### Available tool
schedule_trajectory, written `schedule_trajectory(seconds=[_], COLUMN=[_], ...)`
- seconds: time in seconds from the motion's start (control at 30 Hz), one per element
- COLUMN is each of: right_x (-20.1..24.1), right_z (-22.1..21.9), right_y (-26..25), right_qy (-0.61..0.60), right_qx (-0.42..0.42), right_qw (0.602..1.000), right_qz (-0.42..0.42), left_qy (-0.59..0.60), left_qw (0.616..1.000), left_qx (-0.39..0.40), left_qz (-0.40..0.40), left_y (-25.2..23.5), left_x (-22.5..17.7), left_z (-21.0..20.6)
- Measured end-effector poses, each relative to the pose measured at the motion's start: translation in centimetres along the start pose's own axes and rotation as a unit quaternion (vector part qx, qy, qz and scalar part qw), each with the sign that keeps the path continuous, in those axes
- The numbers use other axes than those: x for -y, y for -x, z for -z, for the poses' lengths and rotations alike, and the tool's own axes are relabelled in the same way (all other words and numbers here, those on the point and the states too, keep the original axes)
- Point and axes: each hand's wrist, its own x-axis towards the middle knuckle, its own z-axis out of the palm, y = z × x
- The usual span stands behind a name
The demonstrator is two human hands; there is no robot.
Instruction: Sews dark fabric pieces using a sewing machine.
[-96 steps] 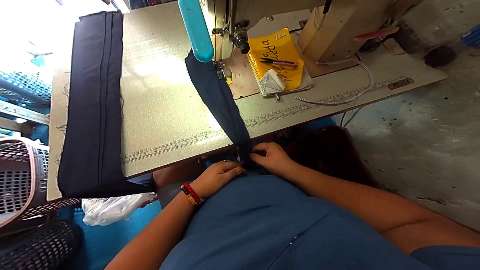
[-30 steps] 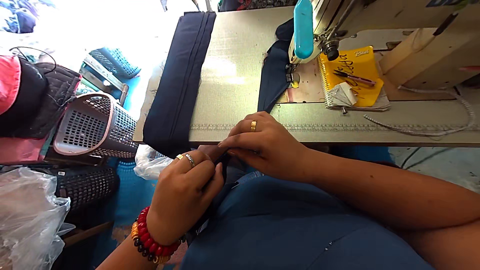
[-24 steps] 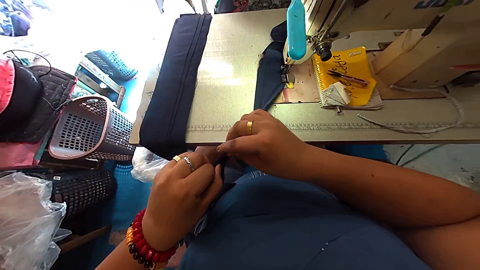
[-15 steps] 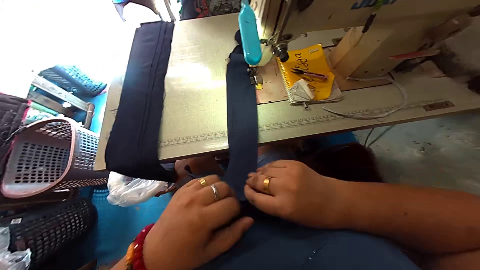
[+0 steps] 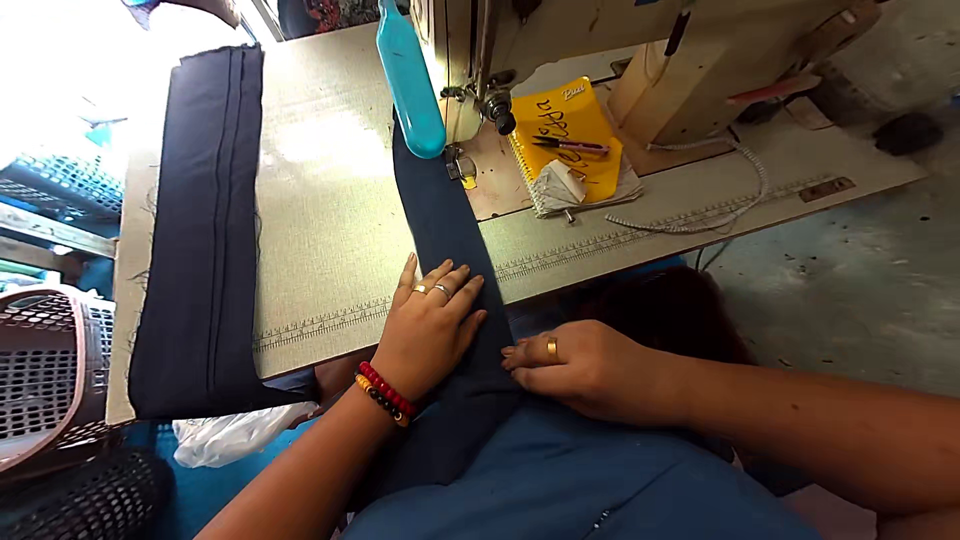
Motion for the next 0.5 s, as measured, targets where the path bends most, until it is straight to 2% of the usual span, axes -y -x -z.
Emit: schedule_trajectory(seconds=[0.23,0.37,0.5], right_x=[-4.1,-6.4,-8.5], right_z=[0.0,0.1,0.3], right_y=[-1.8,-3.0,-4.4], right_qy=[0.060,0.090,0.105], right_qx=[-0.022,-0.036,-0.049], right_qw=[0.998,0.995,0.993], right_qz=[0.007,0.017,0.016], left_qy=[0.004,0.086,0.155], left_qw=[1.000,0.996,0.985], left_qx=[-0.001,-0.011,0.012], left_qz=[0.009,0.015,0.075], left_y=[-2.1,-1.9,-1.9], left_x=[1.7,1.2,0.9], left_z=[0.4,0.7,0.6])
